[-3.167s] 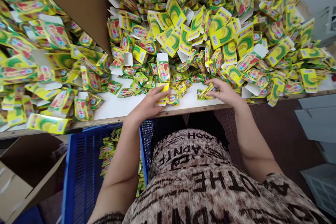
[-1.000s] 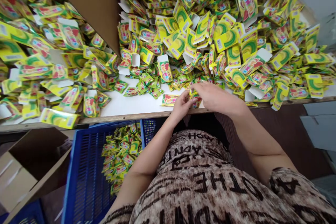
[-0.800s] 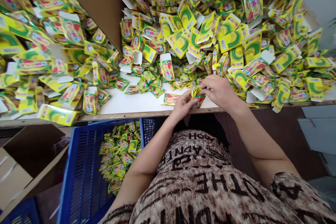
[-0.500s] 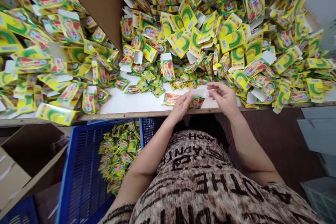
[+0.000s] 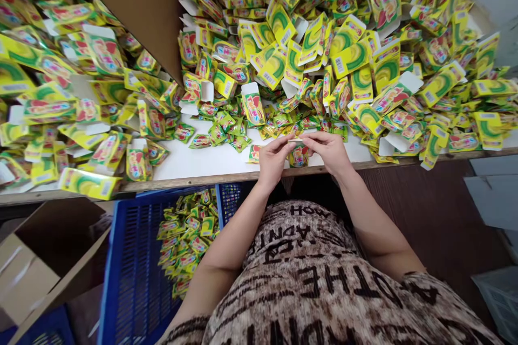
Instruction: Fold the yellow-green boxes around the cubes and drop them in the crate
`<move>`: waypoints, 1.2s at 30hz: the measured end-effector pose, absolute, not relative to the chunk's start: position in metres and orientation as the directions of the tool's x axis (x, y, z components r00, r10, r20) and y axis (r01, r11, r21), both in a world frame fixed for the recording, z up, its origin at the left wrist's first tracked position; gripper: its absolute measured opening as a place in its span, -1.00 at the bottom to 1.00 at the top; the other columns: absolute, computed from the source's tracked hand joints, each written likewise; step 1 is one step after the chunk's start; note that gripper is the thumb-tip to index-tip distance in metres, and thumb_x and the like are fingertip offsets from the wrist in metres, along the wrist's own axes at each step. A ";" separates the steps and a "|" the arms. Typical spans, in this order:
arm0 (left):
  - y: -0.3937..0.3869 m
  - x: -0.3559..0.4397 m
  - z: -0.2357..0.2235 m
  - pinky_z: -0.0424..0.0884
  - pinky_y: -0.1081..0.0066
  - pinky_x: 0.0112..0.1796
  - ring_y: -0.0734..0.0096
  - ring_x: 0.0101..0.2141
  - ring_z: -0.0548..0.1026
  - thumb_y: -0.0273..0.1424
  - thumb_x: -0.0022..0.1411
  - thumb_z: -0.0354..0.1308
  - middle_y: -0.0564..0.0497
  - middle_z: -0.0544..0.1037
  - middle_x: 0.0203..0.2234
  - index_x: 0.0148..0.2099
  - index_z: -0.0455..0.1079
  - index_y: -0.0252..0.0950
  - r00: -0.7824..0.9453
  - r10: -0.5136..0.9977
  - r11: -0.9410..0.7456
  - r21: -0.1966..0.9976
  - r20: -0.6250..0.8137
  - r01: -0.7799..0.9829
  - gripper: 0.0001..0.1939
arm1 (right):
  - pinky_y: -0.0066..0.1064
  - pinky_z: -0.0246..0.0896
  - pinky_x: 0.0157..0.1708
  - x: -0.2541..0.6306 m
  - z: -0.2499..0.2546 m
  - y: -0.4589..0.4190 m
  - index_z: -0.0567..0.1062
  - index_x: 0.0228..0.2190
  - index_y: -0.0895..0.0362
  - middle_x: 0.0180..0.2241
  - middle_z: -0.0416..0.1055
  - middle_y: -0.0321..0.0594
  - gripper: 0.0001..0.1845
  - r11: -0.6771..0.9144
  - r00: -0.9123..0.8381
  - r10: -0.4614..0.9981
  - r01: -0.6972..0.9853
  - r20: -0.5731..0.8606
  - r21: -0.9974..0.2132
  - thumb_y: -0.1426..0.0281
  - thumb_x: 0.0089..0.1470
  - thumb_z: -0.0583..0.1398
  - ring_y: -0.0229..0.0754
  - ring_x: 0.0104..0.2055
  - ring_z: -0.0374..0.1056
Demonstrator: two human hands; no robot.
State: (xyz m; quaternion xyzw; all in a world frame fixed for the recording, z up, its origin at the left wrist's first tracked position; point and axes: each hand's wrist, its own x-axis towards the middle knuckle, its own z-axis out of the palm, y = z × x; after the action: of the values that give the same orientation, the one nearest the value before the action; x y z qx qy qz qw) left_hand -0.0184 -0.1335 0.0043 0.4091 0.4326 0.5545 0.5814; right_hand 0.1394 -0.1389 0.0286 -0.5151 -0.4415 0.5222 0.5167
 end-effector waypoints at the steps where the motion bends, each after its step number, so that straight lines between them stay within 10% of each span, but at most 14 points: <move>1: -0.133 -0.019 0.002 0.48 0.28 -0.06 0.32 -0.19 0.58 -0.30 0.06 0.41 -0.03 0.68 -0.22 -0.16 0.64 -0.21 0.008 0.999 0.037 0.961 -0.036 -0.275 -0.74 | -0.42 0.34 -0.54 0.140 0.028 -0.138 0.68 -0.31 0.10 -0.30 0.60 -0.21 -0.66 -0.072 0.066 0.995 -0.092 -0.078 -0.993 0.17 -0.15 0.43 -0.29 -0.47 0.36; 13: -0.120 -0.029 0.003 0.48 0.30 -0.14 0.32 -0.25 0.59 -0.28 0.07 0.42 -0.05 0.67 -0.33 -0.26 0.64 -0.20 0.158 0.935 -0.322 0.947 0.318 -0.001 -0.83 | -0.32 0.48 -0.37 0.156 0.022 -0.136 0.65 -0.36 0.12 -0.38 0.58 -0.22 -0.67 -0.039 -0.019 0.999 0.006 -0.039 -0.999 0.22 -0.19 0.47 -0.20 -0.40 0.46; 22: -0.127 -0.036 0.003 0.46 0.27 -0.12 0.27 -0.18 0.56 -0.23 0.16 0.35 -0.09 0.65 -0.21 -0.12 0.62 -0.15 0.311 0.910 -0.306 0.950 0.273 0.063 -0.76 | -0.19 0.41 -0.15 0.152 0.016 -0.161 0.63 -0.35 0.01 -0.20 0.47 -0.13 -0.84 0.245 0.071 0.954 0.381 0.293 -0.892 0.20 0.10 0.31 -0.08 -0.12 0.41; 28: -0.134 -0.030 0.006 0.42 0.27 -0.06 0.28 -0.17 0.53 -0.23 0.24 0.26 -0.09 0.62 -0.20 -0.02 0.58 -0.14 0.375 0.886 -0.328 0.940 0.274 0.088 -0.73 | -0.24 0.40 -0.23 0.160 0.014 -0.128 0.62 -0.33 0.04 -0.22 0.51 -0.14 -0.71 0.170 0.038 0.979 0.401 0.202 -0.900 0.19 0.23 0.15 -0.10 -0.23 0.42; 33: -0.155 -0.109 0.043 0.50 0.28 -0.11 0.25 -0.16 0.57 -0.17 0.17 0.32 -0.03 0.62 -0.09 -0.01 0.57 -0.09 0.082 0.995 -0.067 0.994 0.061 0.081 -0.67 | -0.15 0.26 0.05 0.168 0.000 -0.081 0.59 -0.05 0.17 -0.06 0.50 0.01 -0.65 0.118 -0.074 0.992 0.822 0.101 -0.556 0.43 0.22 0.10 0.06 0.03 0.36; 36: -0.185 -0.211 0.051 0.54 0.24 -0.18 0.18 -0.22 0.60 -0.09 0.05 0.38 0.06 0.67 -0.18 -0.11 0.59 -0.03 0.189 0.949 0.159 0.902 -0.251 0.402 -0.65 | -0.16 0.28 -0.04 0.173 -0.003 -0.087 0.52 0.07 0.14 -0.02 0.43 0.02 -0.57 0.113 -0.119 0.993 0.887 0.016 -0.448 0.39 0.17 0.19 0.07 -0.06 0.38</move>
State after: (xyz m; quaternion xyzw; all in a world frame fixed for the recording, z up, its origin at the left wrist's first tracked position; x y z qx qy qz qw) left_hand -0.2110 -0.1846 0.0506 0.5878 0.5747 0.2741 0.4991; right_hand 0.1728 -0.0870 -0.0030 -0.6445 -0.7291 0.1670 0.1583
